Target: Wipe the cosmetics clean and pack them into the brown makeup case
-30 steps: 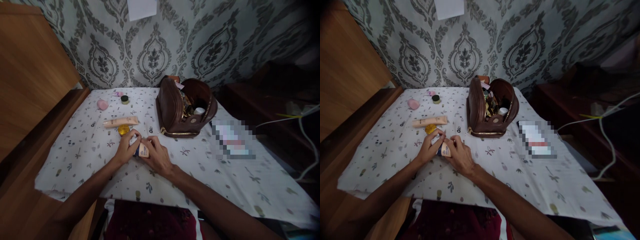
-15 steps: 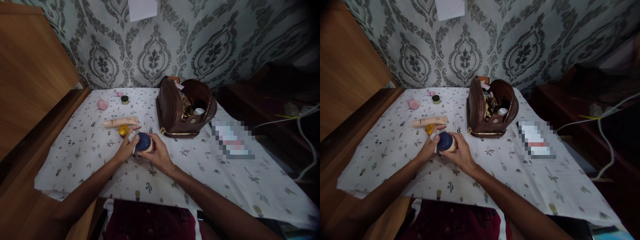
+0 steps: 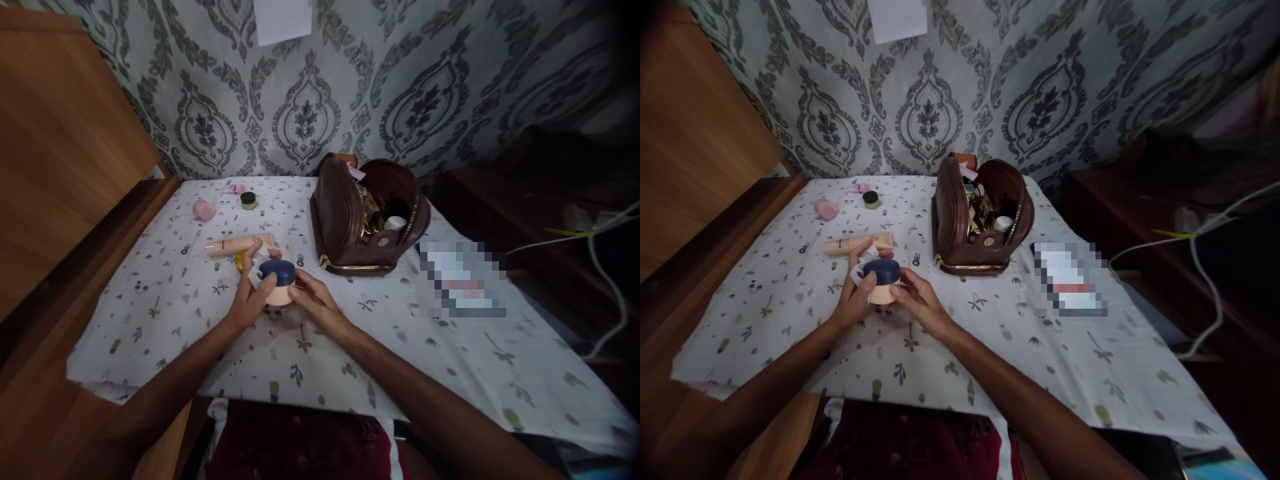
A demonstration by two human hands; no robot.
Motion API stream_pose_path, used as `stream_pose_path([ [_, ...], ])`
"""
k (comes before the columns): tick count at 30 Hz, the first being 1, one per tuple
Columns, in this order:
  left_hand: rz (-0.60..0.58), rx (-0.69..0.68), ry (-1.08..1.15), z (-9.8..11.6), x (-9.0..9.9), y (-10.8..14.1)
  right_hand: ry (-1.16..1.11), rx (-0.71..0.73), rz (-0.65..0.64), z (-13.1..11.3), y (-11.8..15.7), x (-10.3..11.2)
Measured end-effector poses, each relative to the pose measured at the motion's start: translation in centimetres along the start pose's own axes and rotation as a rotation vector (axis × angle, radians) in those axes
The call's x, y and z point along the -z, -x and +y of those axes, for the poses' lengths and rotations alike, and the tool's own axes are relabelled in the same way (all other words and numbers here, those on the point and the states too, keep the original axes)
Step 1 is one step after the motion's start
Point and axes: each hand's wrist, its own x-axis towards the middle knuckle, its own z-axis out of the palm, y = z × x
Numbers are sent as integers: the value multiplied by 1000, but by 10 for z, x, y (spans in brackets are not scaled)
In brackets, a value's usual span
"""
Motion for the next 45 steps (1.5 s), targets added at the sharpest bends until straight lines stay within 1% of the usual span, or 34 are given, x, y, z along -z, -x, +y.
stream_pose_path([
  [3,-2,16,54,0,-1,1,-25,-5,55,4,-2,1],
  [5,-19,2,35,1,-1,0,-43,-18,71,6,-3,0],
  [10,-41,-140,-154,7,3,-3,-36,-30,108,11,-3,-2],
  [12,-88,-208,-188,6,6,-3,-20,-22,127,13,-3,-2],
  [14,-159,-241,-208,3,9,-4,-5,-16,157,15,-3,-2],
  [16,-206,-235,-247,-1,11,-5,-1,-27,181,16,-3,-2],
  [20,-242,-226,-393,-4,13,-8,-43,-60,203,16,-3,-2],
  [23,-280,-239,-451,0,13,-10,-178,-101,190,17,-3,-3],
  [25,-272,-225,-426,4,14,-10,-284,-142,161,17,-3,-2],
  [27,-259,-189,-380,7,15,-11,-337,-166,132,16,-3,-1],
  [29,-263,-151,-362,9,17,-12,-347,-171,117,14,-3,1],
  [31,-284,-147,-374,11,18,-13,-341,-182,109,12,-4,2],
  [33,-305,-189,-379,11,19,-15,-330,-202,101,10,-4,3],
  [37,-329,-327,-374,9,21,-15,-318,-245,93,11,-4,2],
  [39,-345,-361,-410,6,22,-14,-303,-256,93,12,-4,1],
  [43,-383,-332,-541,2,20,-11,-280,-246,121,16,-4,1],
  [45,-371,-305,-557,3,19,-10,-257,-240,112,16,-4,2],
])
